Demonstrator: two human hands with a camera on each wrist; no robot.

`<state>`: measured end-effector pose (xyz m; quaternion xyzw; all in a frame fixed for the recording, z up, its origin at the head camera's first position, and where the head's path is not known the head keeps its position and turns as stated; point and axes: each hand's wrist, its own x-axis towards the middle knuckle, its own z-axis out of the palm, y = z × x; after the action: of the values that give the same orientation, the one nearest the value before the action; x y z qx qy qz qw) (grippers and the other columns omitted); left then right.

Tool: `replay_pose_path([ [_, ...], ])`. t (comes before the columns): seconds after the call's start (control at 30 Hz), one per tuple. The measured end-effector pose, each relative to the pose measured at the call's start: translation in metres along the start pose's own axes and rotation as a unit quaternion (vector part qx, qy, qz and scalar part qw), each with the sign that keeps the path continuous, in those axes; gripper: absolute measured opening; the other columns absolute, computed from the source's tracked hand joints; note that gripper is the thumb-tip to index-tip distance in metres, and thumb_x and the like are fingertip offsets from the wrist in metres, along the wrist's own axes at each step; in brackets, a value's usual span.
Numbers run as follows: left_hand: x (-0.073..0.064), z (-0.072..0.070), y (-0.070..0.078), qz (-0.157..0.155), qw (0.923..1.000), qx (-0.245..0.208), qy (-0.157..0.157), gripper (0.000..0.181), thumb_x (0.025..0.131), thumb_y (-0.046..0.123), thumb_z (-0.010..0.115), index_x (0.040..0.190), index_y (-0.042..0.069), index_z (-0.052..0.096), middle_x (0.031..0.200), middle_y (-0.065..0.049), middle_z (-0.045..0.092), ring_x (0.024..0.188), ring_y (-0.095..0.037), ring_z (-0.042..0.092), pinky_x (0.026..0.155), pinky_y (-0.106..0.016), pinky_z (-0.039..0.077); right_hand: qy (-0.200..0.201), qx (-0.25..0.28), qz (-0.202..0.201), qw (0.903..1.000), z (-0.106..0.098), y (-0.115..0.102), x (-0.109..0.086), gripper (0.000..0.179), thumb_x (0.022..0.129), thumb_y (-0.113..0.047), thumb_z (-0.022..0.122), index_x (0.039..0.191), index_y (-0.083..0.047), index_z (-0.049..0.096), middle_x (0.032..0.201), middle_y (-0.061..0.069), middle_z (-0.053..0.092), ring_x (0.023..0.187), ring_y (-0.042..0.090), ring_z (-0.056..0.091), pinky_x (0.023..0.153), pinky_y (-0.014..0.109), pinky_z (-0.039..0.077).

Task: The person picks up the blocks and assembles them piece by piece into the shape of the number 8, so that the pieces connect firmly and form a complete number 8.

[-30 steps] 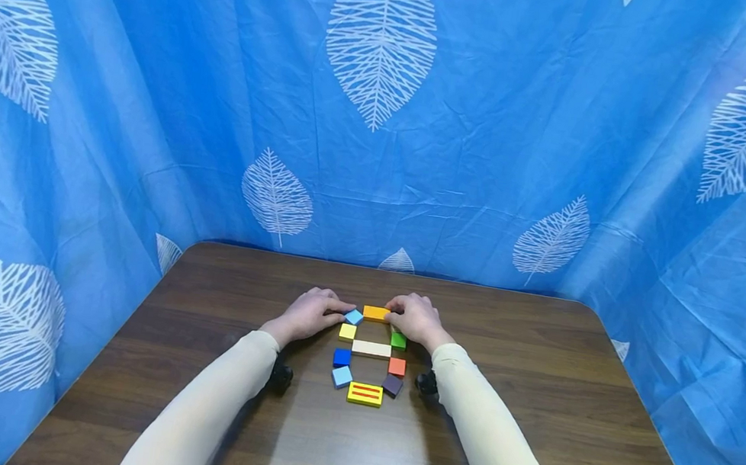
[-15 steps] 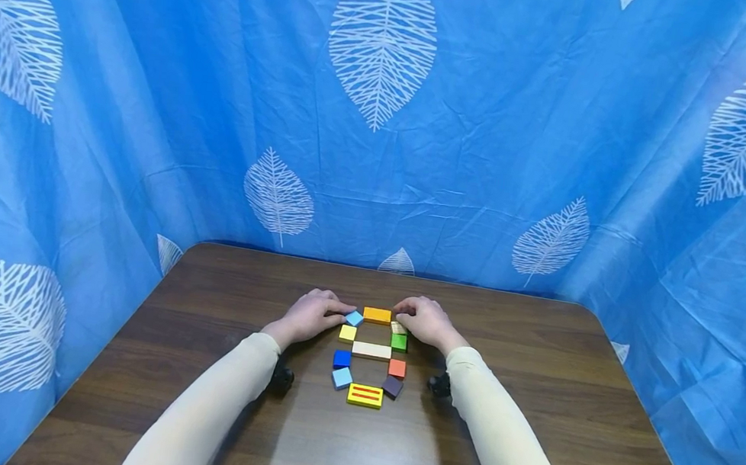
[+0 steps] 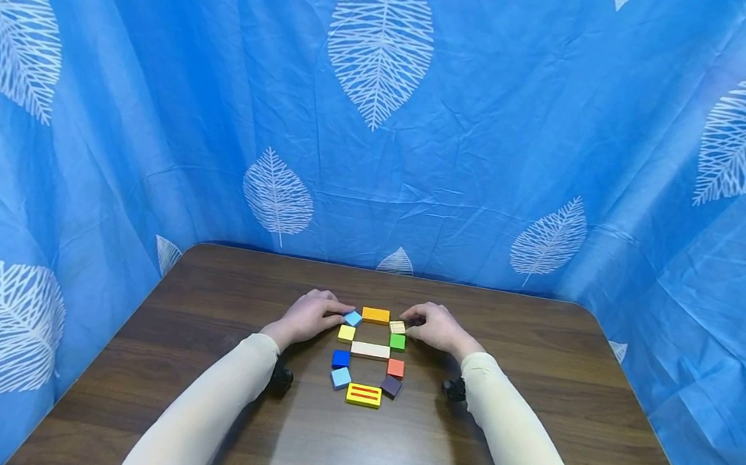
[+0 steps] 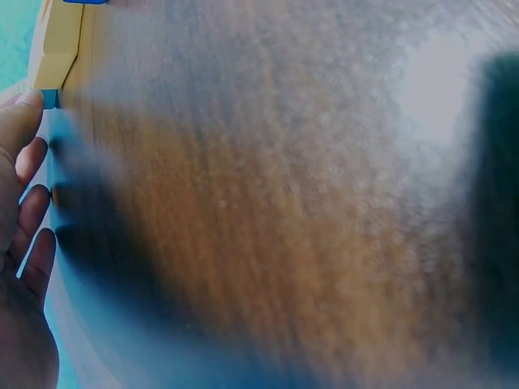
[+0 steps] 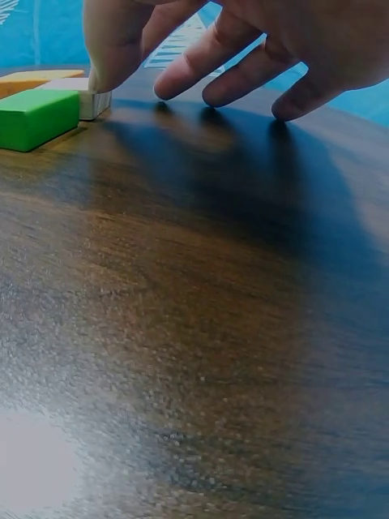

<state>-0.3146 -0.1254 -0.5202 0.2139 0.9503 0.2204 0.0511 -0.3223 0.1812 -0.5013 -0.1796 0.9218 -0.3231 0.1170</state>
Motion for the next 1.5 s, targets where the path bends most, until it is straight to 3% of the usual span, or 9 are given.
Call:
replay_pose_path([
  [0.23,-0.001,-0.001,0.001,0.001,1.0000,-0.004,0.002,0.035,0.104,0.031,0.061,0.139,0.031,0.065,0.117,0.003,0.063,0.113,-0.022,0.051,0.099,-0.041,0.043,0.008,-0.035,0.011,0.9993,0.003,0.000,-0.001,0.023,0.094,-0.015,0.074,0.117,-0.016,0.076,0.121,0.004,0.066,0.124,0.030,0.048,0.108,0.052,0.036],
  [1.0,0.001,-0.001,-0.001,0.001,0.9999,-0.011,0.006,0.036,0.103,0.033,0.063,0.139,0.029,0.065,0.119,0.001,0.064,0.113,-0.022,0.052,0.099,-0.042,0.043,0.013,-0.048,0.008,0.9987,0.005,-0.001,0.001,0.024,0.095,-0.017,0.073,0.119,-0.017,0.075,0.124,0.005,0.064,0.123,0.031,0.048,0.106,0.051,0.038],
  [1.17,-0.005,0.000,-0.005,0.000,0.9993,-0.034,0.015,0.042,0.103,0.036,0.063,0.144,0.026,0.061,0.125,0.002,0.065,0.117,-0.022,0.052,0.102,-0.043,0.043,0.019,-0.032,0.004,0.9993,0.004,0.003,-0.004,0.028,0.096,-0.017,0.071,0.124,-0.013,0.072,0.123,0.006,0.065,0.123,0.029,0.051,0.108,0.052,0.037],
  [1.5,-0.022,0.000,-0.004,-0.007,0.9982,-0.058,0.012,0.043,0.097,0.044,0.070,0.135,0.024,0.069,0.123,0.003,0.065,0.117,-0.020,0.052,0.104,-0.043,0.042,0.039,-0.026,-0.007,0.9989,0.005,0.007,-0.027,0.023,0.090,-0.023,0.079,0.110,-0.013,0.074,0.108,0.001,0.067,0.108,0.025,0.056,0.099,0.049,0.044],
])
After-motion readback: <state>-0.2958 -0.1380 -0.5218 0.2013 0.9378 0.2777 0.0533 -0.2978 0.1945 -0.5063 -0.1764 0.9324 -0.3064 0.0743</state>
